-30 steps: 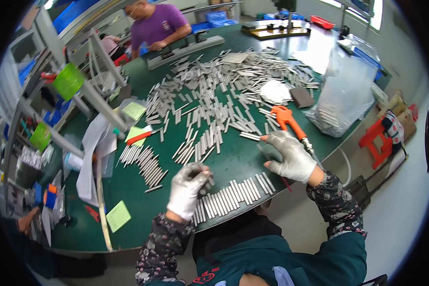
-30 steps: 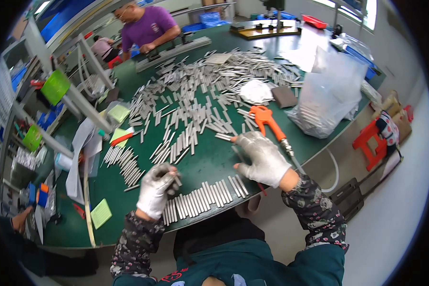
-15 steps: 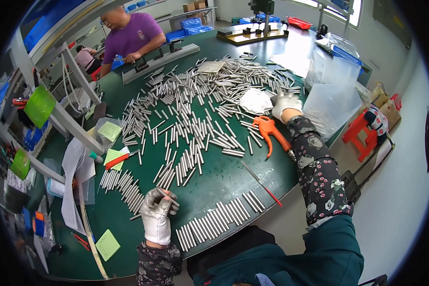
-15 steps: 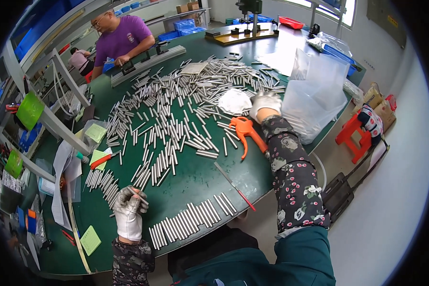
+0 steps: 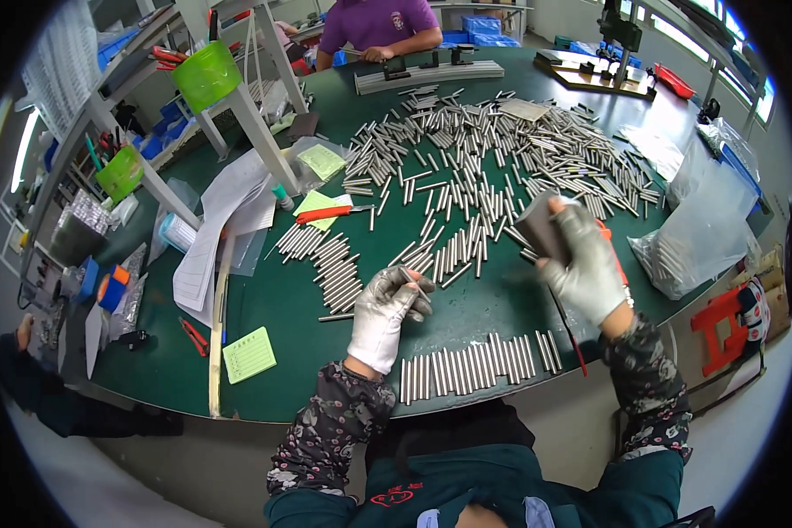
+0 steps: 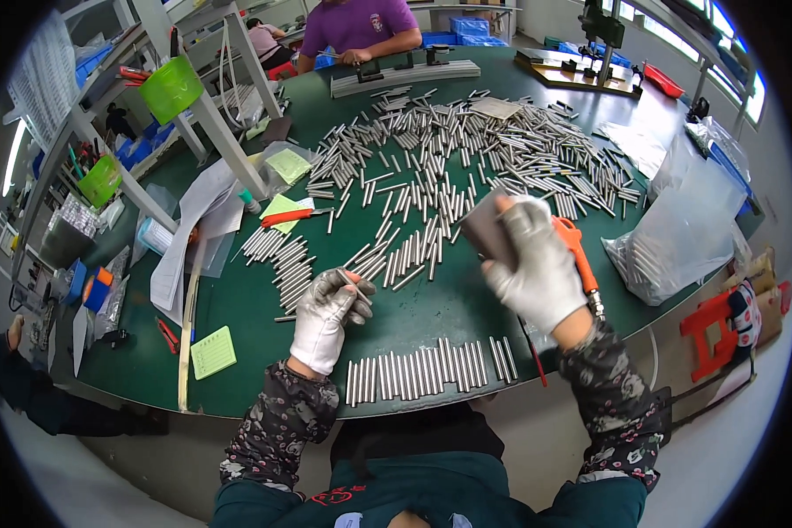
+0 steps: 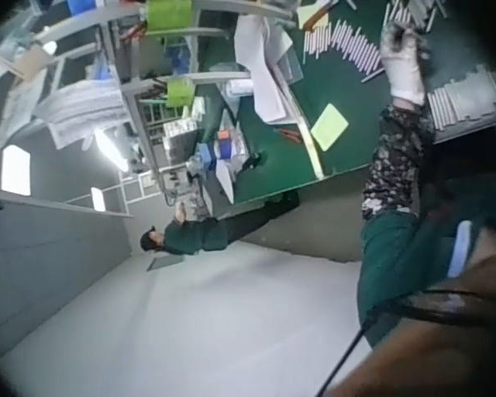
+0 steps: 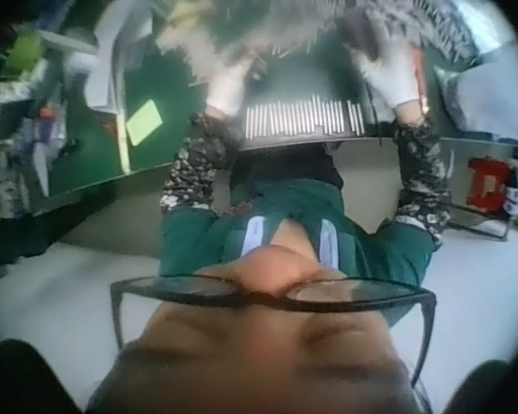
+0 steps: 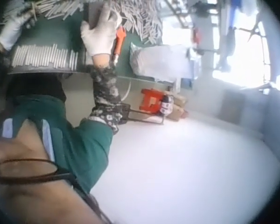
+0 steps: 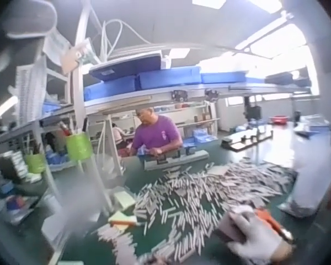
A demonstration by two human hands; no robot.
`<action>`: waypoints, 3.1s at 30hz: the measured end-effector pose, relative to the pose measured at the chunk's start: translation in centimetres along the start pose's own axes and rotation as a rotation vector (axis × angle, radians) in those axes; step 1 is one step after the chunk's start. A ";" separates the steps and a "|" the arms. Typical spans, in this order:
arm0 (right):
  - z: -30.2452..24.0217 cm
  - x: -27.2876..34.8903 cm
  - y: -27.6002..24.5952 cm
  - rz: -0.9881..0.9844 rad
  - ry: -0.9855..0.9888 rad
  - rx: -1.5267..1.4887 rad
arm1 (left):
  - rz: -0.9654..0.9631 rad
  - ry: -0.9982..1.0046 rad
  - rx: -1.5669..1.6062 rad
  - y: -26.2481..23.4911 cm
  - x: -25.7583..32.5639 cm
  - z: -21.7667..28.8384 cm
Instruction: The recorder is sorting small metal rods and inserting them into a circular assembly fixture at a manufacturing workstation.
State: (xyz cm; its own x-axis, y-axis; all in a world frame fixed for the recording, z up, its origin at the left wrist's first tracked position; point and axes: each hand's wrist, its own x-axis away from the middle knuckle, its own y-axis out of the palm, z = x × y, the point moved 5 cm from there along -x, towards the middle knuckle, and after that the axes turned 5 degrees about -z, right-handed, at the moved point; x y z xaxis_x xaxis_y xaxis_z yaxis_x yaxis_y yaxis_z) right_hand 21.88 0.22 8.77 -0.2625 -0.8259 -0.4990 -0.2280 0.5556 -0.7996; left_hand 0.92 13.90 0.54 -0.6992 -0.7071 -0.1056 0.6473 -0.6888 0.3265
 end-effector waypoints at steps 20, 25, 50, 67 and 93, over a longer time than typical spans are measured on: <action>-9.5 1.0 2.3 -0.024 -0.040 0.049 | -0.088 0.029 -0.013 1.2 0.7 -0.3; -9.3 1.0 3.0 -0.073 -0.015 0.196 | -0.078 0.057 0.014 1.9 1.3 0.2; -7.3 1.4 2.0 -0.007 0.115 0.104 | -0.249 0.006 0.007 1.8 1.2 0.0; -7.2 2.2 1.8 -0.047 0.069 0.116 | -0.260 -0.058 0.031 1.5 0.7 -0.4; -5.0 3.1 0.0 -0.008 0.143 0.075 | -0.090 -0.084 -0.099 1.5 1.0 -0.2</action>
State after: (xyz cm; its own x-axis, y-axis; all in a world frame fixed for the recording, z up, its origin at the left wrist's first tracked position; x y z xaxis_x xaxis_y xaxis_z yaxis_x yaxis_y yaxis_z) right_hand 16.43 -1.90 8.91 -0.3928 -0.8052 -0.4443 -0.1612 0.5359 -0.8288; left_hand 1.25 12.18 0.73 -0.7760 -0.6287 -0.0503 0.6046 -0.7642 0.2245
